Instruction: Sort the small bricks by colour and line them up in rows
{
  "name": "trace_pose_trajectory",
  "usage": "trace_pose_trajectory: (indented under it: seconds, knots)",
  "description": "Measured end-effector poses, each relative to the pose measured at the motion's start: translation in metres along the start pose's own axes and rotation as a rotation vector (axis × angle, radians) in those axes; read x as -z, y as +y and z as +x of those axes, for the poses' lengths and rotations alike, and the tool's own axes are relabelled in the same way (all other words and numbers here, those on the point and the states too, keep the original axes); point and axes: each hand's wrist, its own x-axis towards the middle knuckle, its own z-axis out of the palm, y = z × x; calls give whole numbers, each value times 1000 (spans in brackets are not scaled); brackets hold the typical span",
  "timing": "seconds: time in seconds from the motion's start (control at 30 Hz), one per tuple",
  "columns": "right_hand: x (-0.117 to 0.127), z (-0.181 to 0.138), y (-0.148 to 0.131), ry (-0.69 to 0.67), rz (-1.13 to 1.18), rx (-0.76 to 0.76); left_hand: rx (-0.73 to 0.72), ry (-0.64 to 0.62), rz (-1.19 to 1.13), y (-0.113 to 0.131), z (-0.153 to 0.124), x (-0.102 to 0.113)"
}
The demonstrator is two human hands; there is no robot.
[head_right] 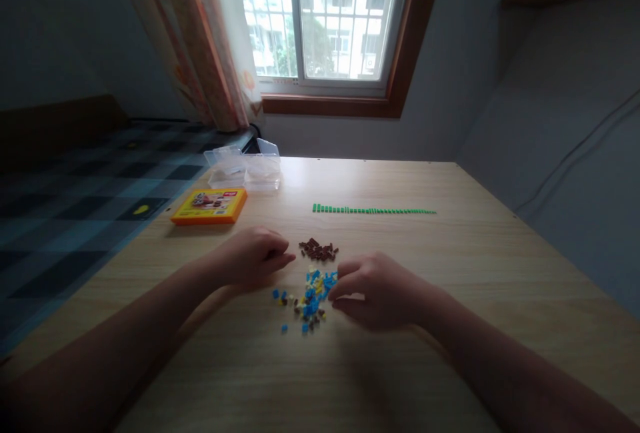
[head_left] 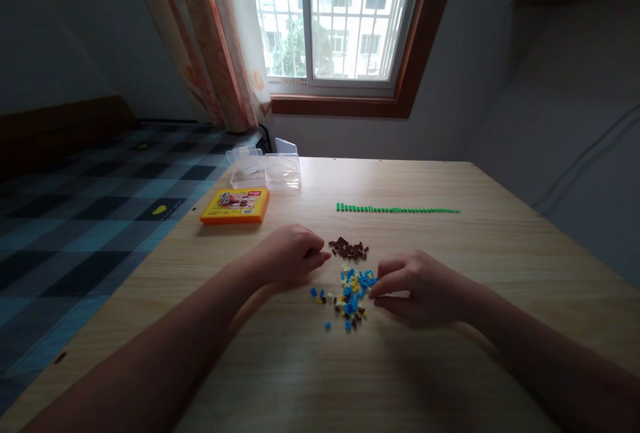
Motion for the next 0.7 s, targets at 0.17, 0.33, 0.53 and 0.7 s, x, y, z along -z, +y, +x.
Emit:
trace_pose_trajectory:
  seconds: [0.17,0.33,0.53,0.7]
  knots:
    - [-7,1,-9,-71,2,42,4,27,-5,0,0,0]
    - [-9,2,-9,-100,-20,57,12,29,5,-2,0,-2]
    - [-15,4,-9,-78,-34,64,28,11,10,-2,0,-2]
    - [-22,4,-9,-53,-67,98,23,19,4,-2,1,-2]
